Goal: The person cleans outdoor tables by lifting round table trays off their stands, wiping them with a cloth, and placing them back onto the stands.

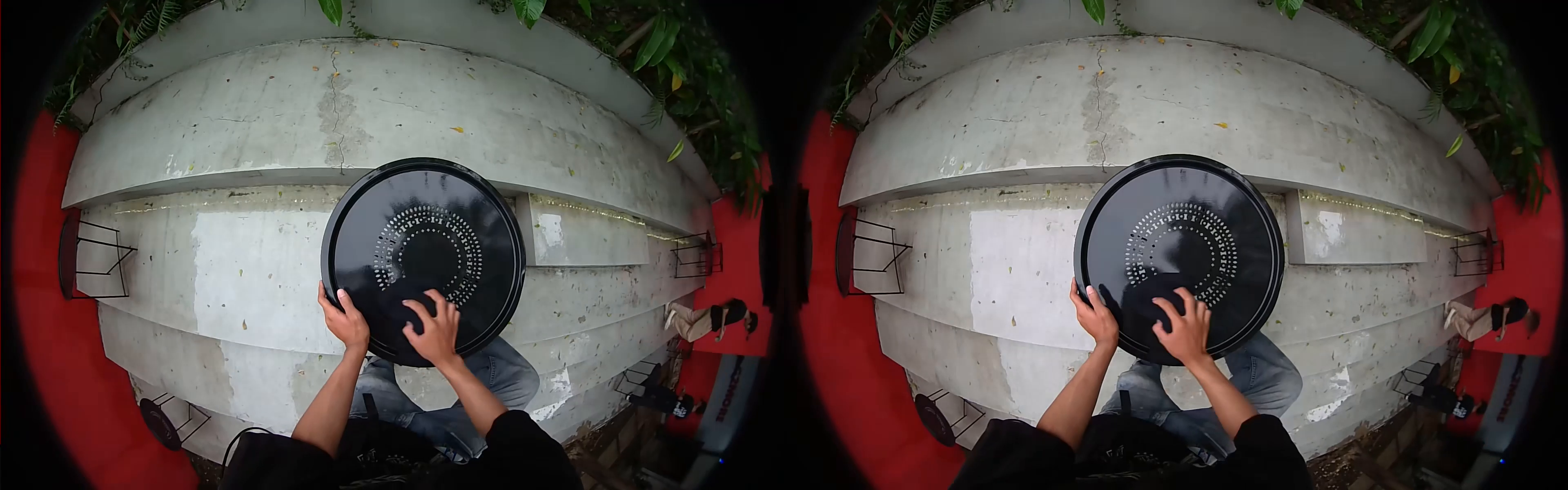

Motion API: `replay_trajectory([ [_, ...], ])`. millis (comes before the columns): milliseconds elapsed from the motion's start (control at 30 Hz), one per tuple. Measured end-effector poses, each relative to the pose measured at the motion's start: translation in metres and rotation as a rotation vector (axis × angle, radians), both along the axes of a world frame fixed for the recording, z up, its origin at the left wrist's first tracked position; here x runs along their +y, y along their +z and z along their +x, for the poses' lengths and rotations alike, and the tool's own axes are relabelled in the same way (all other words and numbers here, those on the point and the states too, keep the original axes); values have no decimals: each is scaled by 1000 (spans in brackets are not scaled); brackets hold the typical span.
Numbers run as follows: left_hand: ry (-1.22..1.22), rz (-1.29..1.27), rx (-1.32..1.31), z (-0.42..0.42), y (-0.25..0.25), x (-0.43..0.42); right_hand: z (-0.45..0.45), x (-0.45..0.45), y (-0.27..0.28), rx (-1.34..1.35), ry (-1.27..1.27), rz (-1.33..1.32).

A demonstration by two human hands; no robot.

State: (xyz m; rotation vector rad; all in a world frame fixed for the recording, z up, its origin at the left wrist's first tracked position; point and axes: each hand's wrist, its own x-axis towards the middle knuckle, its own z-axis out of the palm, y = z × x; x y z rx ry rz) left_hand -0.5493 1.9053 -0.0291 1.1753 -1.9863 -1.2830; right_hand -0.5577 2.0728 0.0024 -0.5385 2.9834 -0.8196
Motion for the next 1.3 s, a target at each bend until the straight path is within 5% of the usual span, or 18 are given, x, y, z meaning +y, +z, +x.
replay_trajectory([
  [133,0,8,-44,3,2,-2,-54,67,-10,208,-437,128],
  [267,-9,7,-21,2,0,-2,-139,36,-26,233,-702,156],
  [500,1,-15,2,2,-5,-5,-120,-77,-19,178,-269,-36],
  [700,8,-18,-10,2,-2,-3,-3,-30,-6,9,154,-81],
  [867,-9,27,-67,3,3,-2,6,57,0,62,51,17],
  [1000,-21,21,-92,3,6,0,-25,115,5,186,-379,83],
  [1300,-95,72,-99,3,-2,-14,12,78,5,66,-632,178],
])
